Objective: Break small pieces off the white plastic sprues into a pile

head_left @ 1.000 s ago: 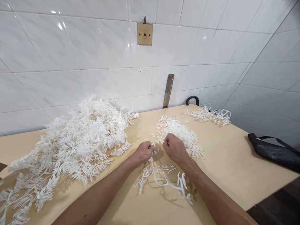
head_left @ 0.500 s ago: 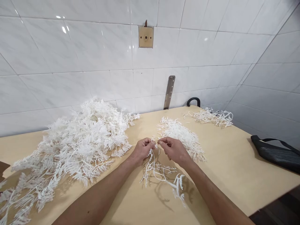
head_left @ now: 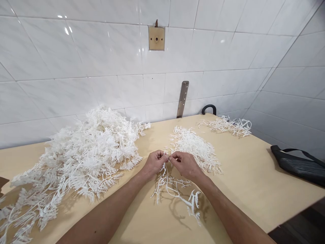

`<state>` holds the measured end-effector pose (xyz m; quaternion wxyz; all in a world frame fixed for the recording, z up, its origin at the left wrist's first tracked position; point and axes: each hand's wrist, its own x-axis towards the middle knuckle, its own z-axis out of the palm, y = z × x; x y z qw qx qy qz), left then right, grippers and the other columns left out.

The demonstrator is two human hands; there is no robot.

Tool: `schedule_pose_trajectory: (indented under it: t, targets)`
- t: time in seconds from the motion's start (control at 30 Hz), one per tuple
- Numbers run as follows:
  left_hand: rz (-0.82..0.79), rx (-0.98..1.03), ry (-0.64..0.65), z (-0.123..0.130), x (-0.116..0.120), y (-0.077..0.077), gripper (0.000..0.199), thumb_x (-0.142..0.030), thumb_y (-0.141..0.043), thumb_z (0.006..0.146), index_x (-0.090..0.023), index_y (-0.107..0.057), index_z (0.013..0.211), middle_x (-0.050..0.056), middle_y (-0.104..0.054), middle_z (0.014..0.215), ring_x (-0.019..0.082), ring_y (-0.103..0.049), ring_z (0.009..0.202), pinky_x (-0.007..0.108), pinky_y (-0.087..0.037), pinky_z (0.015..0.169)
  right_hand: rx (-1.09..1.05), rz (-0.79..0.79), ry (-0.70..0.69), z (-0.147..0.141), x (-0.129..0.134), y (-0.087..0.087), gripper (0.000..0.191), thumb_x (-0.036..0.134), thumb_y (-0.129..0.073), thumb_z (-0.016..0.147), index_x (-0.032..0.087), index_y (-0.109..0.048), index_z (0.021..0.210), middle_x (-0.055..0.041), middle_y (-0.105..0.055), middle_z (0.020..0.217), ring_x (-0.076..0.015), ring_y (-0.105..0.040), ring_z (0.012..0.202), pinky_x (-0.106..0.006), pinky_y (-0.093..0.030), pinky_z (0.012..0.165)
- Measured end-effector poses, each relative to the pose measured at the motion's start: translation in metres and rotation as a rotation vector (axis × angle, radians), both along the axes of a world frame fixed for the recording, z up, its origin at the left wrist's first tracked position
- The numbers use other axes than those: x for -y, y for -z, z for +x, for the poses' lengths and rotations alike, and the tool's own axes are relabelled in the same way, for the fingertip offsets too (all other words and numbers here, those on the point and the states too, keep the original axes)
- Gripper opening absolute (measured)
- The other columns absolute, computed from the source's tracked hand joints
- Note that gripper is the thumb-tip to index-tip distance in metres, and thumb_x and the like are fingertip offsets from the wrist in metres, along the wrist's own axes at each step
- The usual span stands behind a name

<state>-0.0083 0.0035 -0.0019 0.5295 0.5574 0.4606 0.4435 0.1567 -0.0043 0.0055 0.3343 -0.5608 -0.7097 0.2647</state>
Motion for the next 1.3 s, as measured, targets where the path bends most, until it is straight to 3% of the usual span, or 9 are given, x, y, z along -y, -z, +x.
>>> schedule_pose_trajectory:
  t: [0.13, 0.37, 0.5, 0.57, 0.7, 0.87, 1.0, 1.1, 1.3]
  targets:
    - [0.086, -0.086, 0.002, 0.000, -0.003, 0.007, 0.026, -0.041, -0.062, 0.078, -0.015, -0.060, 0.071, -0.001, -0.057, 0.066, 0.012, -0.048, 0.063, 0.024, -0.036, 0.062, 0.042, 0.011, -0.013, 0.000, 0.000, 0.000, 0.027, 0.033, -0.053, 0.084, 0.022, -0.077, 0.081, -0.0009, -0.071, 0.071, -0.0142, -0.055, 0.055, -0.026, -0.037, 0.053]
    - [0.226, -0.350, -0.038, 0.002, 0.003, 0.008, 0.023, -0.035, -0.050, 0.086, -0.020, -0.046, 0.069, -0.004, -0.047, 0.064, 0.013, -0.042, 0.063, 0.026, -0.033, 0.061, 0.176, 0.056, -0.017, -0.008, 0.004, 0.000, 0.022, 0.024, -0.051, 0.082, 0.021, -0.070, 0.070, 0.0000, -0.067, 0.063, -0.0143, -0.054, 0.056, -0.026, -0.037, 0.056]
    - [0.441, -0.394, -0.074, 0.004, 0.009, 0.003, 0.017, -0.029, -0.046, 0.089, -0.021, -0.042, 0.074, -0.004, -0.045, 0.067, 0.013, -0.040, 0.063, 0.027, -0.032, 0.061, 0.224, 0.048, 0.094, -0.007, 0.000, 0.004, 0.019, 0.019, -0.051, 0.080, 0.019, -0.064, 0.066, -0.0019, -0.067, 0.063, -0.0156, -0.056, 0.057, -0.026, -0.037, 0.056]
    - [0.470, -0.347, -0.061, 0.004, 0.009, 0.001, 0.017, -0.030, -0.046, 0.089, -0.021, -0.043, 0.075, -0.004, -0.044, 0.066, 0.012, -0.038, 0.061, 0.026, -0.032, 0.060, 0.160, 0.047, 0.169, -0.002, -0.004, 0.007, 0.019, 0.022, -0.051, 0.081, 0.020, -0.065, 0.069, -0.0025, -0.069, 0.068, -0.0170, -0.060, 0.061, -0.027, -0.041, 0.059]
    - [0.293, -0.175, -0.073, 0.001, 0.000, 0.004, 0.023, -0.036, -0.055, 0.084, -0.019, -0.048, 0.071, -0.005, -0.046, 0.062, 0.011, -0.041, 0.058, 0.024, -0.034, 0.057, 0.012, 0.147, 0.274, 0.009, -0.012, 0.011, 0.017, 0.031, -0.053, 0.081, 0.021, -0.066, 0.076, -0.0022, -0.072, 0.076, -0.0180, -0.063, 0.065, -0.029, -0.044, 0.065]
    - [0.079, 0.024, -0.061, -0.003, -0.005, 0.004, 0.031, -0.046, -0.066, 0.077, -0.017, -0.057, 0.074, -0.005, -0.051, 0.057, 0.007, -0.039, 0.046, 0.021, -0.031, 0.047, 0.011, 0.196, 0.336, 0.014, -0.014, 0.014, 0.018, 0.027, -0.051, 0.080, 0.020, -0.067, 0.087, -0.0011, -0.068, 0.066, -0.0169, -0.058, 0.054, -0.030, -0.042, 0.061]
    - [-0.050, 0.114, -0.032, -0.004, -0.003, 0.001, 0.039, -0.053, -0.072, 0.073, -0.017, -0.058, 0.076, -0.007, -0.047, 0.048, 0.005, -0.033, 0.036, 0.020, -0.025, 0.039, -0.010, 0.225, 0.178, 0.007, -0.006, 0.010, 0.026, 0.029, -0.054, 0.082, 0.019, -0.070, 0.100, -0.0008, -0.067, 0.066, -0.0164, -0.058, 0.056, -0.029, -0.045, 0.062]
    - [-0.069, 0.137, -0.039, -0.004, -0.004, 0.001, 0.040, -0.053, -0.073, 0.071, -0.017, -0.056, 0.074, -0.009, -0.043, 0.045, 0.005, -0.033, 0.034, 0.019, -0.025, 0.036, -0.016, 0.239, 0.027, -0.001, 0.000, 0.006, 0.026, 0.037, -0.056, 0.086, 0.019, -0.071, 0.097, -0.0032, -0.071, 0.075, -0.0154, -0.058, 0.057, -0.029, -0.046, 0.061]
    - [-0.072, 0.119, -0.043, -0.003, -0.005, 0.001, 0.036, -0.050, -0.072, 0.072, -0.017, -0.057, 0.074, -0.009, -0.042, 0.047, 0.004, -0.032, 0.035, 0.019, -0.025, 0.037, 0.025, 0.302, -0.006, -0.007, 0.001, 0.009, 0.019, 0.031, -0.056, 0.087, 0.020, -0.072, 0.088, -0.0043, -0.073, 0.081, -0.0152, -0.058, 0.058, -0.029, -0.046, 0.063]
